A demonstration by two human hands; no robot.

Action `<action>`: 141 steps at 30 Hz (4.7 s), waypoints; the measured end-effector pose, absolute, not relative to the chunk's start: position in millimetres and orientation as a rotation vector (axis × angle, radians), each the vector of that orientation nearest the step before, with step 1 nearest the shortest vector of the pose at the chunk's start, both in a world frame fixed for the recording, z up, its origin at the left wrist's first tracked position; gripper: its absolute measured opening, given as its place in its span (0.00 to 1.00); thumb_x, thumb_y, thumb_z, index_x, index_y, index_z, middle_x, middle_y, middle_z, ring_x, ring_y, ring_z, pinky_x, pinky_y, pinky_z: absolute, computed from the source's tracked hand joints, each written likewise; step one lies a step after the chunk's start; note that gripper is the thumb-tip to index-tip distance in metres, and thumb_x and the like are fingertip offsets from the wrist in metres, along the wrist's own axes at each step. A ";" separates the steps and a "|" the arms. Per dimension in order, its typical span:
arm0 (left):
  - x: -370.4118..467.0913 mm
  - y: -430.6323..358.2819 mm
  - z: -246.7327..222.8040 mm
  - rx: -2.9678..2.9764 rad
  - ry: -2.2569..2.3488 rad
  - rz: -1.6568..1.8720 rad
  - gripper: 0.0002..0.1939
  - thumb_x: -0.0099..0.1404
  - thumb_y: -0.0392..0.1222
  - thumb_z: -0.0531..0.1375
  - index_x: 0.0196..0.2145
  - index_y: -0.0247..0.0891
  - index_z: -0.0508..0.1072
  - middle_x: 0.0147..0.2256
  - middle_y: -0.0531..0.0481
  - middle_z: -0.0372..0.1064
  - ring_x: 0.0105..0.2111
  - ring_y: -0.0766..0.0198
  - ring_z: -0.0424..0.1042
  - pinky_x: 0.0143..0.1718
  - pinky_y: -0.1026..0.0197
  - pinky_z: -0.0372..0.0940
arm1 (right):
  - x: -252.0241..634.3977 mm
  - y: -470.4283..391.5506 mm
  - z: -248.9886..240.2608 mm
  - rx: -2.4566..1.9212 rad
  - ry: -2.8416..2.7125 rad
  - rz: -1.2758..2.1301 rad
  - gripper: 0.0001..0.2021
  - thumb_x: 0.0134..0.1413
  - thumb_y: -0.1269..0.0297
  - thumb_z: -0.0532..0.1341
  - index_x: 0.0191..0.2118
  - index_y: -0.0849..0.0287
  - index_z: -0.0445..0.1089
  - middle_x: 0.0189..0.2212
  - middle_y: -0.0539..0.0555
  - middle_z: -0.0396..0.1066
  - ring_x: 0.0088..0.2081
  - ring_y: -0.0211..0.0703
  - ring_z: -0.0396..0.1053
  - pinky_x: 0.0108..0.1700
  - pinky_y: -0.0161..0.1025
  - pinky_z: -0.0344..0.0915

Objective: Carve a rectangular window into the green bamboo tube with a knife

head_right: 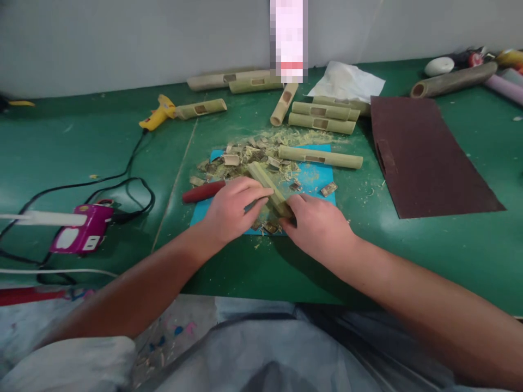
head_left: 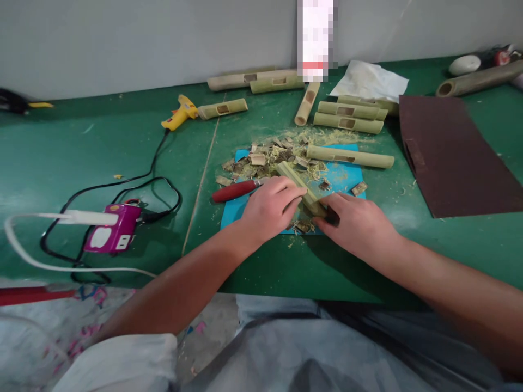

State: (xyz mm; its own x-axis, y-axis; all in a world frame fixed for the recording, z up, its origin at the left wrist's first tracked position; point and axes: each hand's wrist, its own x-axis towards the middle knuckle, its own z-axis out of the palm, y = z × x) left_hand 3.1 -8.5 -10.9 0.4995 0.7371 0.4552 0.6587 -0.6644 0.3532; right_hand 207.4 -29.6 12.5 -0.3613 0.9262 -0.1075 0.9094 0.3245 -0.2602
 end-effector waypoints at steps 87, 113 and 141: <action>6.2 -16.3 -10.6 2.782 1.154 0.624 0.17 0.74 0.40 0.48 0.34 0.35 0.74 0.30 0.47 0.68 0.31 0.64 0.66 0.34 0.62 0.62 | 203.8 -33.4 9.4 -1.699 -2.543 0.362 0.10 0.59 0.61 0.59 0.42 0.59 0.72 0.36 0.55 0.75 0.34 0.45 0.70 0.31 0.39 0.50; 7.2 -16.5 -9.0 2.782 1.180 0.677 0.16 0.74 0.40 0.49 0.35 0.34 0.74 0.30 0.47 0.69 0.32 0.64 0.67 0.34 0.62 0.63 | 203.9 -33.4 7.3 -1.695 -2.519 0.311 0.10 0.59 0.59 0.58 0.39 0.57 0.72 0.37 0.54 0.75 0.33 0.44 0.70 0.29 0.39 0.49; 3.0 -12.4 -8.5 2.707 1.175 0.676 0.15 0.74 0.40 0.50 0.40 0.34 0.75 0.31 0.47 0.69 0.33 0.63 0.68 0.35 0.61 0.65 | 204.3 -32.7 6.9 -1.660 -2.521 0.338 0.10 0.59 0.60 0.58 0.40 0.58 0.72 0.35 0.54 0.74 0.33 0.44 0.69 0.30 0.38 0.50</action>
